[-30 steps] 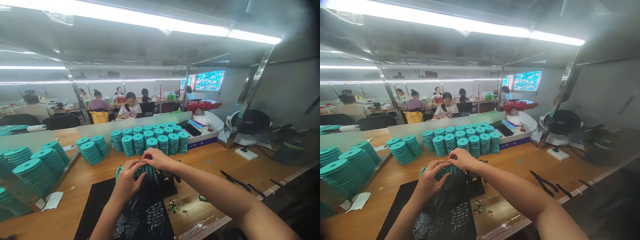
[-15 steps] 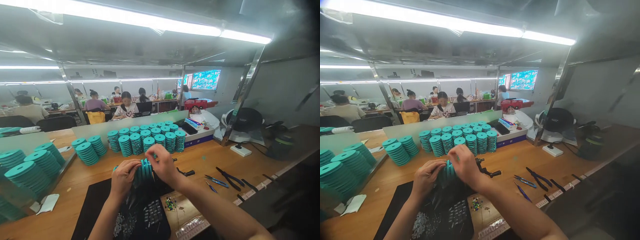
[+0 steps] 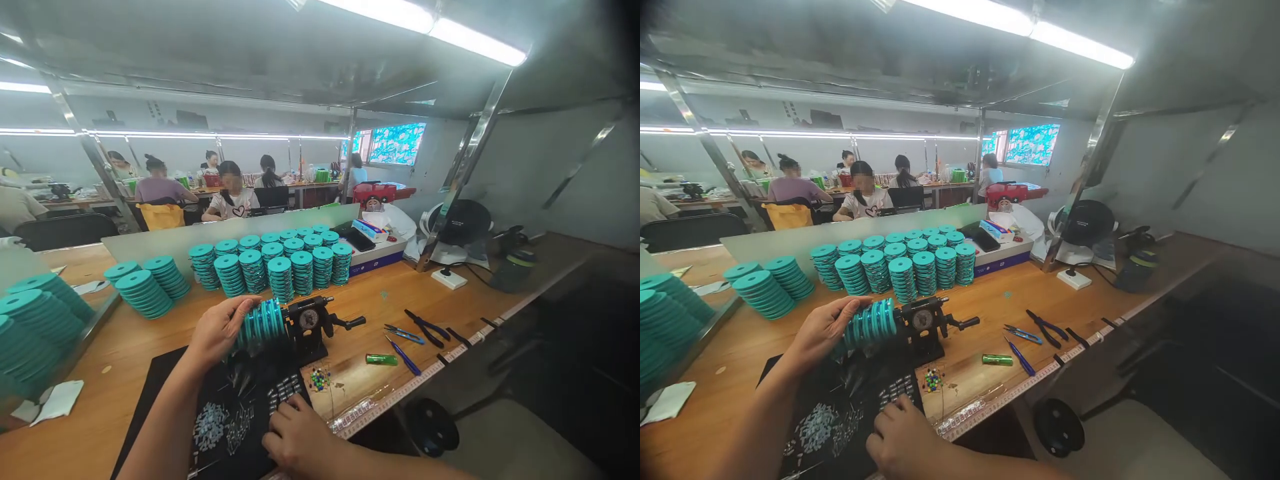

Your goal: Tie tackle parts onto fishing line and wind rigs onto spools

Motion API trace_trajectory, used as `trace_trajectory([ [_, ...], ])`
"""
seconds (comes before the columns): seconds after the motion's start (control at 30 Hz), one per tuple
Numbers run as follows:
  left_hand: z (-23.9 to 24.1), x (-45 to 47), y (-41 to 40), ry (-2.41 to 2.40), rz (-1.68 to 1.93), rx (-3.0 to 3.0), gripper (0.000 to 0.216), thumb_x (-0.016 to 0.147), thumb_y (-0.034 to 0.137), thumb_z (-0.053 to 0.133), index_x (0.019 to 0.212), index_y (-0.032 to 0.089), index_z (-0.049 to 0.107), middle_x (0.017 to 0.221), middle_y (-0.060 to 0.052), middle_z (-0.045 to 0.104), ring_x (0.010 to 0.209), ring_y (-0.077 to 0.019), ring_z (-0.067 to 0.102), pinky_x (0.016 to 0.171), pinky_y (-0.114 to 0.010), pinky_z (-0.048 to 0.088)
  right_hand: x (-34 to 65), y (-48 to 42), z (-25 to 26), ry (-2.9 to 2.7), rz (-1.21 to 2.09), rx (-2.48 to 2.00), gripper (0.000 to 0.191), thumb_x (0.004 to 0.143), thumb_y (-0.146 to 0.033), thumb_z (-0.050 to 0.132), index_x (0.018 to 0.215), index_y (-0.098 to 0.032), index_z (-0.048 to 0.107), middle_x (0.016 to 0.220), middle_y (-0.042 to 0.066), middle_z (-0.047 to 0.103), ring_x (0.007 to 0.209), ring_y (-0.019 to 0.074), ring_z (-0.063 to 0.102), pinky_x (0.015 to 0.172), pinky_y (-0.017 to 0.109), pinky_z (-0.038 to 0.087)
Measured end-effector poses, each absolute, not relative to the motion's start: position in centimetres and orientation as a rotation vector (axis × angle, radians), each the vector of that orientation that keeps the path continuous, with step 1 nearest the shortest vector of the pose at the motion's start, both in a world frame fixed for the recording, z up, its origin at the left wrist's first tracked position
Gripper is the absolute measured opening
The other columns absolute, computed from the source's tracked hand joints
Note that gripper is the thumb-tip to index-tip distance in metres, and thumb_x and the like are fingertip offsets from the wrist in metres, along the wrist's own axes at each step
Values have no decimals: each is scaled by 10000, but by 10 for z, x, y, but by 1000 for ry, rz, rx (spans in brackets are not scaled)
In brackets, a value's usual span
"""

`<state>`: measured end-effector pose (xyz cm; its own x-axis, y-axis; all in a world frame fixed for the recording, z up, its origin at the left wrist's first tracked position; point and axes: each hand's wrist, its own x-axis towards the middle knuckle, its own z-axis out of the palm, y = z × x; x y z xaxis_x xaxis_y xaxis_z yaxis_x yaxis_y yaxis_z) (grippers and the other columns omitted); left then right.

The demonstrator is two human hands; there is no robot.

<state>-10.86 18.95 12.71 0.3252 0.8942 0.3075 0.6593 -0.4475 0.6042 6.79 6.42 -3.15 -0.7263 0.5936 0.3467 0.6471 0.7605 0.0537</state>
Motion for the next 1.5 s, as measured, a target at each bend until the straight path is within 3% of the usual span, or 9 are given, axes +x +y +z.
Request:
trace_trajectory([
  [0.23, 127, -105, 202, 1433, 865, 2186, 316, 850, 495, 563, 925, 255, 753, 857, -16, 782, 766, -247, 675, 695, -303, 450, 109, 86, 38, -2274, -64, -1282, 98, 893, -178, 576, 814, -212, 622, 816, 27, 647, 779, 190, 550, 705, 341, 344],
  [0.53, 132, -105, 217, 1337, 817, 2146, 332, 842, 496, 560, 861, 226, 751, 862, -19, 783, 797, -238, 686, 726, -292, 475, 119, 130, 93, -2106, 20, -1309, 158, 976, -216, 482, 926, -198, 630, 942, 63, 644, 918, 219, 536, 818, 358, 343],
  [0.67, 130, -105, 215, 1339, 803, 2114, 355, 831, 519, 568, 877, 220, 753, 862, -23, 786, 775, -237, 690, 689, -291, 481, 133, 121, 79, -2088, 141, -1418, 146, 971, -179, 477, 953, -179, 622, 946, 62, 659, 904, 194, 576, 794, 301, 385],
  [0.83, 128, -106, 218, 1353, 780, 2072, 360, 807, 536, 601, 885, 220, 753, 855, -22, 787, 766, -232, 690, 677, -283, 487, 159, 94, 38, -2166, 382, -1604, 114, 830, -101, 619, 792, -197, 667, 732, -6, 690, 686, 154, 634, 617, 231, 390],
  [1.03, 128, -108, 218, 1390, 773, 2062, 376, 787, 560, 614, 880, 224, 755, 806, -20, 780, 726, -230, 675, 639, -282, 478, 179, 82, 11, -2071, 397, -1856, 160, 867, -108, 528, 866, -157, 680, 860, 81, 709, 829, 221, 662, 721, 273, 423],
  [1.37, 129, -108, 217, 1409, 759, 2088, 387, 778, 563, 615, 889, 222, 762, 784, -19, 778, 724, -236, 676, 632, -281, 475, 173, 82, -6, -1980, 424, -1863, 127, 873, -180, 585, 884, -203, 709, 883, 59, 678, 857, 219, 649, 764, 279, 444],
  [1.5, 130, -108, 217, 1409, 761, 2087, 386, 781, 560, 610, 883, 220, 763, 791, -25, 780, 725, -242, 677, 631, -289, 473, 176, 80, 2, -1924, 442, -1805, 149, 860, -115, 556, 844, -186, 686, 857, 54, 676, 828, 207, 642, 749, 282, 456],
])
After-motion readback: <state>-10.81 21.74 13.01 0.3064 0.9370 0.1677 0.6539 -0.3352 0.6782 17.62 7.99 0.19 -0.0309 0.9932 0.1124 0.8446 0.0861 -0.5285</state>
